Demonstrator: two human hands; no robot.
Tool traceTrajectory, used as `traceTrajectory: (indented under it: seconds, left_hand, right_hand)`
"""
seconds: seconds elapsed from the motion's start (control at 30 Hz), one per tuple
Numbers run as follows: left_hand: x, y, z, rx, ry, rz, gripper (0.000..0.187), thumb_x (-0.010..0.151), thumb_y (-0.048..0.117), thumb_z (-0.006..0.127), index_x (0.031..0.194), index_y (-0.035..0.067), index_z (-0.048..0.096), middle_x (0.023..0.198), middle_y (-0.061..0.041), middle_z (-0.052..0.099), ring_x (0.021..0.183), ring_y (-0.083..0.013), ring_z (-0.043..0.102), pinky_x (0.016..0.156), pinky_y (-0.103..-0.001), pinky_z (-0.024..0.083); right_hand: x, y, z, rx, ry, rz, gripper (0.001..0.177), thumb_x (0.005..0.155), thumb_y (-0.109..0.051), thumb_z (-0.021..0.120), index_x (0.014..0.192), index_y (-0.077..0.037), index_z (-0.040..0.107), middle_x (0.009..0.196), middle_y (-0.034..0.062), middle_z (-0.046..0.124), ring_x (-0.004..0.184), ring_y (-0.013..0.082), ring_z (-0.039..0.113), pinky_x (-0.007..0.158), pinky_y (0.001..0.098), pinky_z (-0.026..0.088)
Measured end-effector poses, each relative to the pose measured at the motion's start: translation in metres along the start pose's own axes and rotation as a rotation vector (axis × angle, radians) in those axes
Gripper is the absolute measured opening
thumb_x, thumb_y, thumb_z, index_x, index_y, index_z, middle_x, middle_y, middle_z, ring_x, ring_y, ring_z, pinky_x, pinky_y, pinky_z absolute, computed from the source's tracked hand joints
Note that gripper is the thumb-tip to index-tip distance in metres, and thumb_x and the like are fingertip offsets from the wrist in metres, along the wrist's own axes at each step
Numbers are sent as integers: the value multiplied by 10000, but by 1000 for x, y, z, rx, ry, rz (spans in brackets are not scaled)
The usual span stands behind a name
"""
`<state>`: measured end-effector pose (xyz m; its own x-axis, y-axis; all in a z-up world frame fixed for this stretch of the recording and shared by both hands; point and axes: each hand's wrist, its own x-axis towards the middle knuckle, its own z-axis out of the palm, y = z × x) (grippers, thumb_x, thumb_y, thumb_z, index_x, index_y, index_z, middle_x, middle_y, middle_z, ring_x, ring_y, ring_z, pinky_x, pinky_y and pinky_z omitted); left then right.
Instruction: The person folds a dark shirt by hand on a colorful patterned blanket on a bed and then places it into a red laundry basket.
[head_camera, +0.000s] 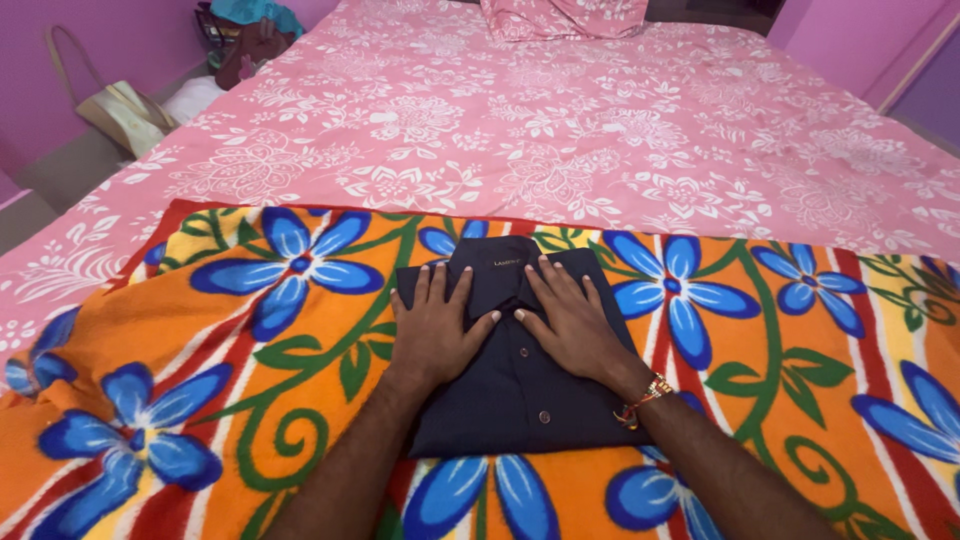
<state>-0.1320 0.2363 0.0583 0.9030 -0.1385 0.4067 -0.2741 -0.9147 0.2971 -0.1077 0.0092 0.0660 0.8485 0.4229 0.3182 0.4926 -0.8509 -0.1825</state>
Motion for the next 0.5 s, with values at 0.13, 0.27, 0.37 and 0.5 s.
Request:
traceTrajectory:
  seconds: [0.13,0.27,0.37,0.5]
  left_hand:
    - [0,1,-1,-3,-14,-5,818,918,654,533,1529,122,415,1566,-276,340,1487,-446,245,1085,-789,151]
    - [-1,1,-3,-7,-11,-5,817,917,655,533,1529,125,418,1569,-270,347,1489,-440,252,1092,-788,155]
    - [-1,0,-3,-16,-20,-4,820,919,653,537,1529,119,416,1565,-272,349,1488,-442,250,1091,-787,153]
    - [-1,0,-3,-29,-11,-6,821,914,650,545,1528,118,422,1564,-266,359,1488,-440,257,1096,-783,158]
  right_hand:
    - [0,0,1,7,6,-5,727,987,-487,527,1561,-78,348,1660,173,256,1541,340,213,1202,600,131]
    - [-1,1,2,1,14,-11,725,990,-489,526,1560,-76,350,1659,176,259,1540,342,216,1201,601,131]
    - [0,2,2,-8,11,-16,724,993,-494,523,1561,-78,348,1654,176,259,1538,343,215,1197,602,129]
    - [-1,2,3,2,13,-12,725,990,-495,523,1561,-82,352,1658,173,263,1539,339,223,1202,599,135]
